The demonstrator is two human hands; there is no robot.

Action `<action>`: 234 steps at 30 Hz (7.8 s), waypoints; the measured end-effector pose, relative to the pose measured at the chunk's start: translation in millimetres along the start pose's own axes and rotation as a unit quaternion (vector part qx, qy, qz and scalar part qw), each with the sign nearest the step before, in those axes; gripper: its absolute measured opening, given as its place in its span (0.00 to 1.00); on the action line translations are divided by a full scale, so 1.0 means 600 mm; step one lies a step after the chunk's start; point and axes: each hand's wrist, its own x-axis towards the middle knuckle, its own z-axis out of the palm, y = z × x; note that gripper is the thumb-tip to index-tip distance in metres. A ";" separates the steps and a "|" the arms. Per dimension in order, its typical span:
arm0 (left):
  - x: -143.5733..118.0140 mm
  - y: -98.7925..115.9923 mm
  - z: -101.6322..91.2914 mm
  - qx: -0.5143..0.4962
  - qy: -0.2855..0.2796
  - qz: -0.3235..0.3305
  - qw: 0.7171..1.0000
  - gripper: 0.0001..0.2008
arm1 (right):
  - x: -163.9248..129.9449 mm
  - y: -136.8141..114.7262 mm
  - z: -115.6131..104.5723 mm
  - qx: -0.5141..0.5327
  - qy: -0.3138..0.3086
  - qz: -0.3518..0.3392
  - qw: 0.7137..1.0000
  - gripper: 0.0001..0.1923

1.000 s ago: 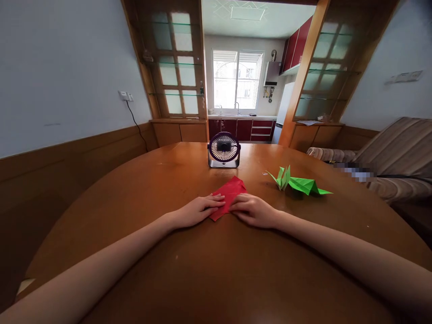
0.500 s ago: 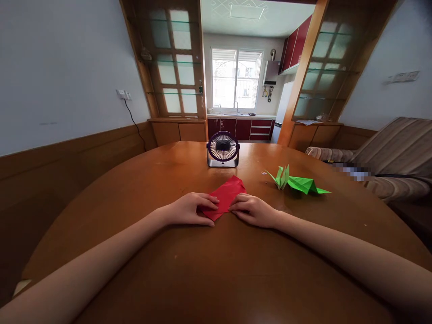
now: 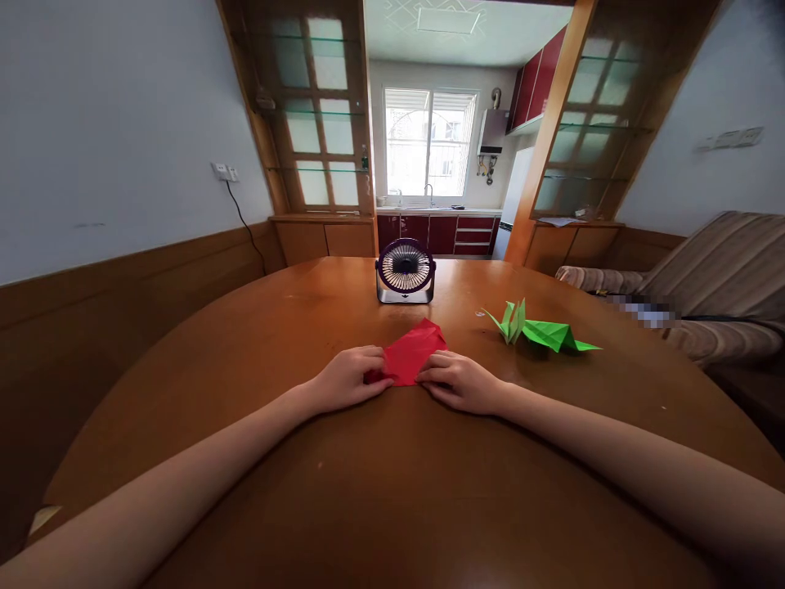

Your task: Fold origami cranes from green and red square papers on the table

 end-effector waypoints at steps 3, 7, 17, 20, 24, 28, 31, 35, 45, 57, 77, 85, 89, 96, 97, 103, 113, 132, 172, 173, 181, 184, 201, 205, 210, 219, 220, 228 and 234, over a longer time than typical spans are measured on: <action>0.002 -0.004 0.007 -0.061 0.009 -0.074 0.995 0.10 | -0.001 0.000 0.000 -0.033 -0.010 -0.011 0.999 0.13; 0.007 -0.009 0.011 -0.129 -0.002 -0.142 0.981 0.12 | 0.000 -0.002 -0.006 -0.097 -0.063 -0.055 0.992 0.19; 0.012 -0.034 -0.008 -0.219 -0.083 -0.161 0.959 0.21 | 0.016 -0.016 -0.016 -0.211 -0.143 -0.091 0.963 0.25; 0.014 -0.042 -0.016 -0.225 -0.107 -0.146 0.957 0.23 | 0.017 -0.018 -0.015 -0.208 -0.151 -0.084 0.963 0.25; 0.017 -0.053 -0.022 -0.249 -0.135 -0.129 0.950 0.26 | 0.020 -0.024 -0.015 -0.196 -0.153 -0.061 0.967 0.25; 0.018 -0.057 -0.027 -0.274 -0.155 -0.123 0.941 0.27 | 0.024 -0.027 -0.015 -0.180 -0.148 -0.055 0.971 0.24; 0.017 -0.053 -0.032 -0.281 -0.162 -0.119 0.938 0.24 | 0.022 -0.025 -0.017 -0.168 -0.142 -0.058 0.974 0.22; 0.014 -0.046 -0.035 -0.266 -0.162 -0.111 0.944 0.21 | 0.015 -0.019 -0.021 -0.130 -0.126 -0.059 0.982 0.20; 0.022 -0.015 -0.007 -0.154 -0.091 -0.154 0.972 0.19 | 0.014 -0.013 -0.026 -0.071 -0.104 -0.069 0.990 0.21; 0.018 -0.035 -0.008 -0.217 -0.101 -0.144 0.960 0.20 | -0.007 0.007 -0.011 0.032 -0.025 -0.024 0.999 0.17; 0.002 -0.001 -0.022 0.057 -0.083 0.054 0.993 0.12 | -0.024 0.071 -0.014 0.015 0.025 0.162 0.986 0.16; 0.004 0.011 -0.015 0.267 -0.050 0.148 0.951 0.13 | -0.025 0.074 -0.014 -0.007 0.024 0.160 0.987 0.14; 0.002 0.001 -0.017 0.311 -0.037 0.088 0.946 0.15 | -0.025 0.063 -0.020 -0.031 0.034 0.146 0.988 0.10; 0.004 0.007 -0.004 0.356 -0.060 -0.022 0.932 0.16 | -0.020 0.045 -0.029 0.032 0.027 0.034 0.999 0.10; 0.006 0.015 0.001 0.363 -0.069 -0.042 0.928 0.16 | -0.020 0.045 -0.029 0.048 0.023 0.026 0.998 0.11; 0.013 0.056 0.033 0.355 -0.088 -0.142 0.920 0.21 | -0.023 0.058 -0.023 0.031 0.061 0.070 0.995 0.14; 0.007 0.034 0.031 0.263 -0.061 -0.199 0.942 0.25 | -0.017 0.048 -0.025 0.031 0.038 0.082 0.995 0.12; 0.021 0.031 0.024 0.016 -0.136 -0.032 0.990 0.20 | -0.006 0.055 -0.036 0.133 0.013 0.048 0.990 0.16; 0.009 0.001 -0.027 0.116 -0.020 -0.137 0.984 0.15 | -0.040 0.080 -0.039 -0.046 0.006 0.067 0.997 0.13; 0.009 0.009 -0.022 0.162 -0.036 -0.122 0.979 0.17 | -0.040 0.080 -0.039 -0.042 0.009 0.068 0.997 0.13; 0.004 0.068 0.030 0.338 -0.111 -0.165 0.920 0.40 | -0.044 0.079 -0.039 -0.023 0.013 0.071 0.997 0.13; 0.001 0.064 0.032 0.301 -0.125 -0.176 0.929 0.44 | -0.048 0.074 -0.045 -0.015 0.010 0.065 0.998 0.12; 0.004 0.032 0.019 0.218 -0.113 -0.084 0.966 0.33 | -0.058 0.063 -0.061 0.007 -0.044 0.013 0.999 0.20; 0.003 0.033 0.024 0.231 -0.083 -0.039 0.969 0.27 | -0.062 0.061 -0.063 0.000 -0.035 -0.002 0.999 0.21; 0.004 0.036 0.025 0.265 -0.083 0.002 0.961 0.24 | -0.063 0.059 -0.062 -0.060 -0.029 -0.037 0.997 0.18; 0.004 0.041 0.021 0.247 -0.076 0.000 0.966 0.23 | -0.057 0.055 -0.051 -0.192 -0.033 -0.082 0.977 0.14; 0.003 0.040 0.022 0.247 -0.073 0.001 0.966 0.22 | -0.057 0.057 -0.049 -0.199 -0.030 -0.073 0.977 0.14; -0.001 0.030 0.022 0.241 -0.017 -0.009 0.970 0.14 | -0.063 0.064 -0.054 -0.110 -0.013 0.016 0.994 0.13; -0.002 0.019 0.019 0.148 0.010 -0.008 0.989 0.14 | -0.066 0.063 -0.065 -0.016 -0.021 0.013 1.000 0.13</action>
